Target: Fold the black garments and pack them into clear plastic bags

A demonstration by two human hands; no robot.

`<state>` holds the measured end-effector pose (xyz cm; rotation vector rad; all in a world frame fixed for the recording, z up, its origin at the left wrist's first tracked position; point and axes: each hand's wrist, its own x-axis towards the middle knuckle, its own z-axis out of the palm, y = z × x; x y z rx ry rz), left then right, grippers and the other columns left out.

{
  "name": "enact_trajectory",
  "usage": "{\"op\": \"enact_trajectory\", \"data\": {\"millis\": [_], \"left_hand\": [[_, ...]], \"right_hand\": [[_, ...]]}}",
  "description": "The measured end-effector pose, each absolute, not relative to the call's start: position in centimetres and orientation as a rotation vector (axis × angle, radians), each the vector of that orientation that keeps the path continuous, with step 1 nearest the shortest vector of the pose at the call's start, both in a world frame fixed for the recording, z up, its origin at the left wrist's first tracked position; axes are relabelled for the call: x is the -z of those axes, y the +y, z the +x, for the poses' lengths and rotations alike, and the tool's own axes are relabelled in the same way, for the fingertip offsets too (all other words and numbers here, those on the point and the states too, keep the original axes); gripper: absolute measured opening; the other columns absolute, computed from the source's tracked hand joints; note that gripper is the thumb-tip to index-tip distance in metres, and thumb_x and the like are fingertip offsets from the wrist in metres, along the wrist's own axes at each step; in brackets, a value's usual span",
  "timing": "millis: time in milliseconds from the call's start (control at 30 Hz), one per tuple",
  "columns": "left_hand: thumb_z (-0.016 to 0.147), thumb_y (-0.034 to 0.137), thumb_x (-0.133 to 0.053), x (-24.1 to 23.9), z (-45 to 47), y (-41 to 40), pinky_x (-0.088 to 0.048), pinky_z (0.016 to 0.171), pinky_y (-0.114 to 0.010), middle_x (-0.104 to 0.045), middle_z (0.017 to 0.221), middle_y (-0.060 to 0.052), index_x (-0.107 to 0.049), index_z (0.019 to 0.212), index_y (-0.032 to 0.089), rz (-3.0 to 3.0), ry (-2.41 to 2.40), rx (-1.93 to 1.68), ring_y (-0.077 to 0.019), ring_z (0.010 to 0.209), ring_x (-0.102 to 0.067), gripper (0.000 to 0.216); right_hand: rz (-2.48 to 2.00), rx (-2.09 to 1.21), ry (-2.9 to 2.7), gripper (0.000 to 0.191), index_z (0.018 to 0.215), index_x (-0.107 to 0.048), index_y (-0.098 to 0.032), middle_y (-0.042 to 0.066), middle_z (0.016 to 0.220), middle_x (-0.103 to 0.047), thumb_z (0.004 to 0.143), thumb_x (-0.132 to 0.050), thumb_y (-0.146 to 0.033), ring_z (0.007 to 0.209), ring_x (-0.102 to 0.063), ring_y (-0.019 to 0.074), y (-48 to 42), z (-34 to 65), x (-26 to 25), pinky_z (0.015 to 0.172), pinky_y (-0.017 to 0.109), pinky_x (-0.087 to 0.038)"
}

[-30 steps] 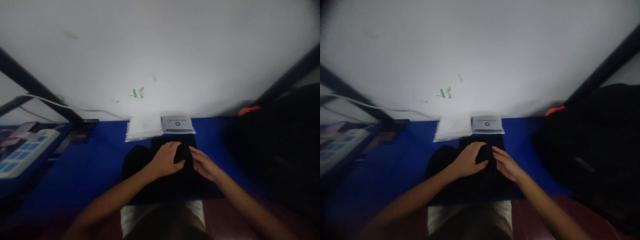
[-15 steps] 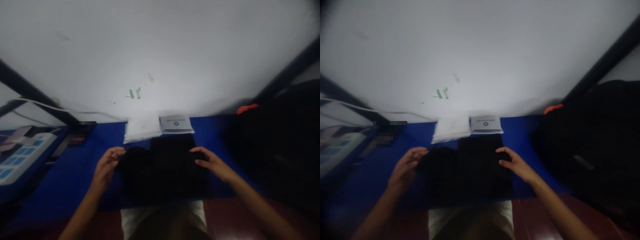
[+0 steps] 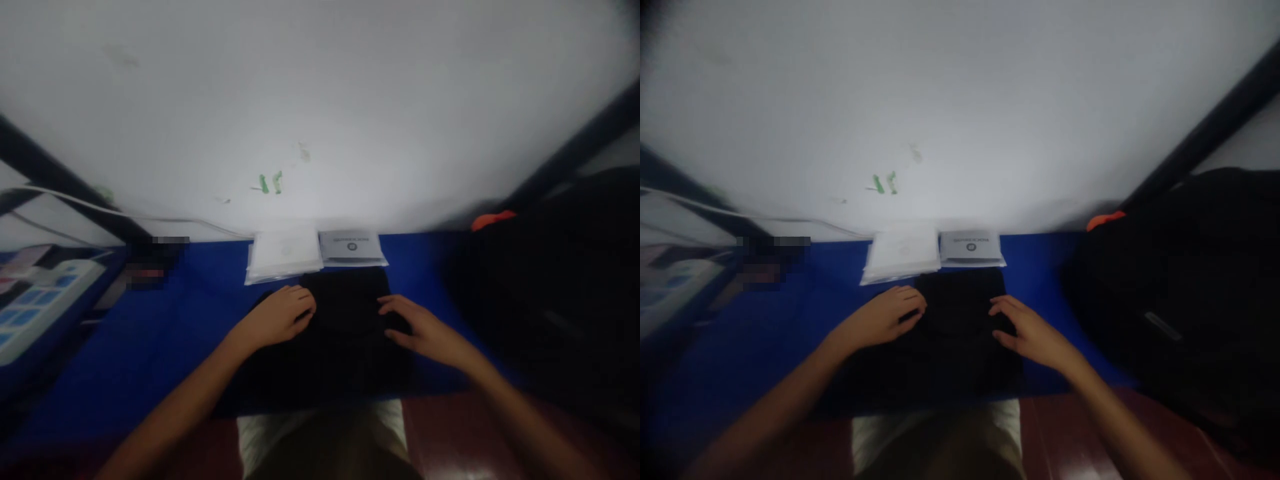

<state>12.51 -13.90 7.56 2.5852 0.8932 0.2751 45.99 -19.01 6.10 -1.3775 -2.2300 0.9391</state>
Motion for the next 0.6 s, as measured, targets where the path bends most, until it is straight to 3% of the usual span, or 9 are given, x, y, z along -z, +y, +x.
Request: {"op": "enact_trajectory", "data": {"millis": [133, 300, 433, 600], "left_hand": [[0.086, 0.024, -0.051, -7.4, 12.1, -12.6, -0.044, 0.073, -0.029, -0.066, 0.087, -0.003, -0.063, 0.092, 0.022, 2.395, 1.012, -0.413, -0.0183, 0.078, -0.059, 0.013], [0.08, 0.025, -0.057, -6.8, 12.5, -9.5, -0.04, 0.06, -0.027, -0.065, 0.071, 0.001, -0.064, 0.081, 0.023, 2.106, 1.235, -0.501, -0.017, 0.063, -0.057, 0.008], [0.078, 0.026, -0.061, -6.1, 13.6, -7.2, -0.041, 0.065, -0.029, -0.062, 0.068, -0.001, -0.061, 0.072, 0.022, 2.126, 1.415, -0.515, -0.0206, 0.066, -0.058, 0.007], [0.09, 0.035, -0.052, -5.9, 13.6, -9.1, -0.04, 0.08, -0.037, -0.06, 0.082, -0.009, -0.059, 0.082, 0.019, 2.354, 1.559, -0.617, -0.0275, 0.086, -0.057, 0.019]], "right_hand": [[-1.375, -0.96, -2.153, 0.007, 0.087, -0.064, -0.024, 0.01, 0.126, -0.062, 0.086, -0.06, -0.03, 0.113, -0.06, 0.0281, -18.2, 46.4, -6.8, 0.098, 0.045, -0.044], [-1.34, -0.911, -2.115, 0.008, 0.084, -0.062, -0.023, 0.007, 0.106, -0.069, 0.086, -0.057, -0.03, 0.101, -0.064, 0.0255, -15.5, 46.3, -7.1, 0.088, 0.039, -0.047], [-1.441, -0.56, -2.189, 0.011, 0.088, -0.06, -0.02, 0.006, 0.086, -0.066, 0.088, -0.051, -0.027, 0.079, -0.061, 0.0221, -11.5, 45.5, -5.6, 0.074, 0.034, -0.047], [-1.559, -0.023, -2.254, 0.021, 0.102, -0.061, -0.016, 0.015, 0.102, -0.061, 0.092, -0.046, -0.025, 0.097, -0.057, 0.0292, -10.4, 44.2, -4.5, 0.083, 0.04, -0.047]]}}
